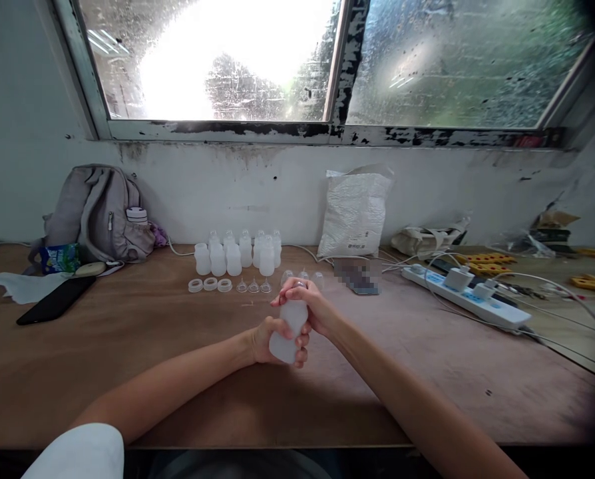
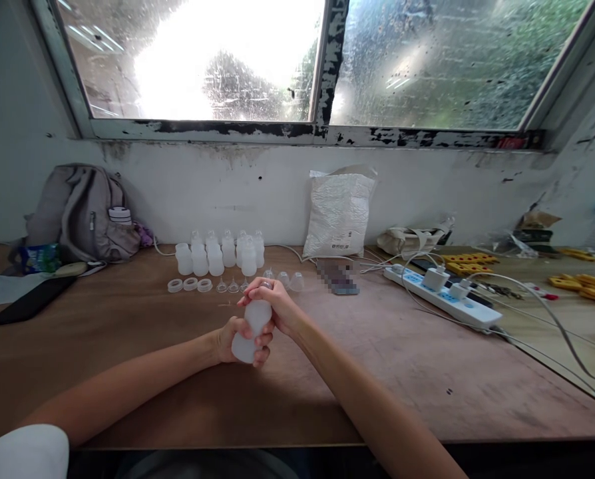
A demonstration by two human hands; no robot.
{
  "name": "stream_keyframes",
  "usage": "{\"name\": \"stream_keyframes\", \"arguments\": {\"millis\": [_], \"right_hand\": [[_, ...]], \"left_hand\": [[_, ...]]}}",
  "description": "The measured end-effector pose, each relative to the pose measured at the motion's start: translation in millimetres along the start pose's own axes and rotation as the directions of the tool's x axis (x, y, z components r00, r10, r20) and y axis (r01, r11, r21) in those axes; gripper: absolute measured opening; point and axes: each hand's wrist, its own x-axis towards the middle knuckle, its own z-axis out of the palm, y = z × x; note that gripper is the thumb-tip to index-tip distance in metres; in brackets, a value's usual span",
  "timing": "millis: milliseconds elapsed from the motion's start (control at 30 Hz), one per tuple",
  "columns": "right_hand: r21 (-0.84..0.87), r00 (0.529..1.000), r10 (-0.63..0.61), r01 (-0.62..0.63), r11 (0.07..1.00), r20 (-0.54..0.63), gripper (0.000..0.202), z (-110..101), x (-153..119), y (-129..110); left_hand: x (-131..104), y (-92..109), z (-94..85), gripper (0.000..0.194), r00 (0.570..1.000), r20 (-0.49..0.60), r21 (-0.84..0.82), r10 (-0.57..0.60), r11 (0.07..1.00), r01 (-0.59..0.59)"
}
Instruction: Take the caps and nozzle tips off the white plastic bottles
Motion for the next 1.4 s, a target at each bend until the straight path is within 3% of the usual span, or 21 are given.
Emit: {"name": "stream_keyframes", "arguments": {"millis": [67, 133, 200, 233, 300, 367, 400, 433, 500, 600, 700, 800, 867, 967, 1033, 1067, 1233, 1300, 1400], "right_hand": [[0.025, 0.999, -0.019, 0.018, 1.0, 0.04, 0.007, 2.0, -1.4, -2.4], [-0.011, 0.996, -0.039, 0.04, 0.999, 0.078, 0.017, 1.5, -1.1, -5.3], [-0.178, 0.997, -0.045, 0.054, 0.983, 0.055, 0.028, -2.9, 1.6, -7.2], [-0.318, 0.998, -0.058, 0.056, 0.946, 0.006, 0.031, -6.4, 3.8, -7.4], [-0.623, 0.984, -0.137, 0.038, 0.782, -0.111, 0.031, -14.7, 9.1, -6.1], [-0.824, 0.96, -0.227, -0.009, 0.567, -0.166, 0.032, -22.3, 14.0, -3.4], [-0.875, 0.954, -0.247, -0.033, 0.482, -0.172, 0.035, -25.2, 15.9, -2.0], [-0.903, 0.952, -0.252, -0.055, 0.425, -0.176, 0.04, -27.3, 17.3, -1.0], [-0.922, 0.951, -0.248, -0.08, 0.378, -0.184, 0.046, -29.3, 18.6, -0.4], [-0.914, 0.958, -0.236, -0.057, 0.401, -0.163, 0.048, -28.4, 17.3, -3.0], [-0.91, 0.962, -0.246, -0.003, 0.415, -0.115, 0.045, -26.0, 14.2, -6.4], [-0.896, 0.96, -0.272, 0.056, 0.441, -0.074, 0.041, -24.7, 12.4, -6.3], [-0.854, 0.974, -0.219, 0.06, 0.516, -0.064, 0.039, -24.4, 12.5, -4.1], [-0.708, 0.999, -0.036, 0.016, 0.706, -0.013, 0.036, -21.4, 12.2, 0.3], [-0.583, 0.997, 0.033, 0.01, 0.812, 0.064, 0.032, -16.7, 10.6, 2.0], [-0.53, 0.993, 0.044, 0.019, 0.848, 0.107, 0.031, -13.9, 9.4, 2.1], [-0.418, 0.947, 0.098, 0.042, 0.907, 0.307, 0.044, -9.4, 5.5, -0.8], [-0.406, 0.945, 0.082, 0.057, 0.912, 0.316, 0.047, -13.3, 6.8, -0.8], [-0.462, 0.972, 0.057, 0.057, 0.885, 0.23, 0.032, -20.6, 11.0, 2.9]], "left_hand": [[-1.8, 2.1, 3.0, 0.023, 0.998, 0.044, -0.035, -0.032, 0.999, 0.034], [-2.6, 4.9, 4.0, 0.022, 1.0, 0.018, 0.016, -0.01, 1.0, 0.01], [-2.0, 8.6, 1.7, 0.022, 0.992, -0.107, 0.17, 0.066, 0.984, -0.047], [-1.1, 10.7, -0.7, 0.021, 0.967, -0.214, 0.31, 0.137, 0.949, -0.065], [1.0, 14.5, -6.9, 0.019, 0.839, -0.42, 0.618, 0.346, 0.786, -0.015], [2.8, 16.6, -13.0, 0.021, 0.678, -0.5, 0.79, 0.538, 0.605, 0.103], [3.3, 16.7, -15.3, 0.023, 0.622, -0.5, 0.831, 0.602, 0.536, 0.15], [3.4, 16.1, -17.0, 0.025, 0.589, -0.483, 0.86, 0.648, 0.479, 0.178], [2.6, 13.6, -18.3, 0.026, 0.569, -0.409, 0.911, 0.713, 0.349, 0.219], [1.1, 9.1, -18.6, 0.027, 0.588, -0.317, 0.945, 0.745, 0.195, 0.263], [1.4, 7.5, -20.9, 0.028, 0.591, -0.322, 0.942, 0.74, 0.185, 0.281], [-0.2, 12.6, -21.5, 0.028, 0.6, -0.351, 0.935, 0.719, 0.232, 0.269], [-6.6, 20.6, -17.6, 0.027, 0.677, -0.392, 0.916, 0.623, 0.329, 0.228], [-26.9, 35.2, -5.8, 0.024, 0.857, -0.445, 0.756, 0.26, 0.622, 0.203], [-44.3, 41.4, 1.7, 0.024, 0.912, -0.408, 0.598, 0.039, 0.766, 0.235], [-52.4, 42.4, 4.1, 0.026, 0.924, -0.383, 0.552, -0.006, 0.8, 0.235], [-75.4, 31.9, 1.3, 0.031, 0.925, -0.378, 0.494, -0.033, 0.838, 0.231], [-76.1, 27.3, -1.7, 0.033, 0.903, -0.428, 0.494, -0.037, 0.828, 0.268], [-72.5, 23.8, -2.1, 0.034, 0.874, -0.486, 0.516, 0.028, 0.816, 0.26]]}}
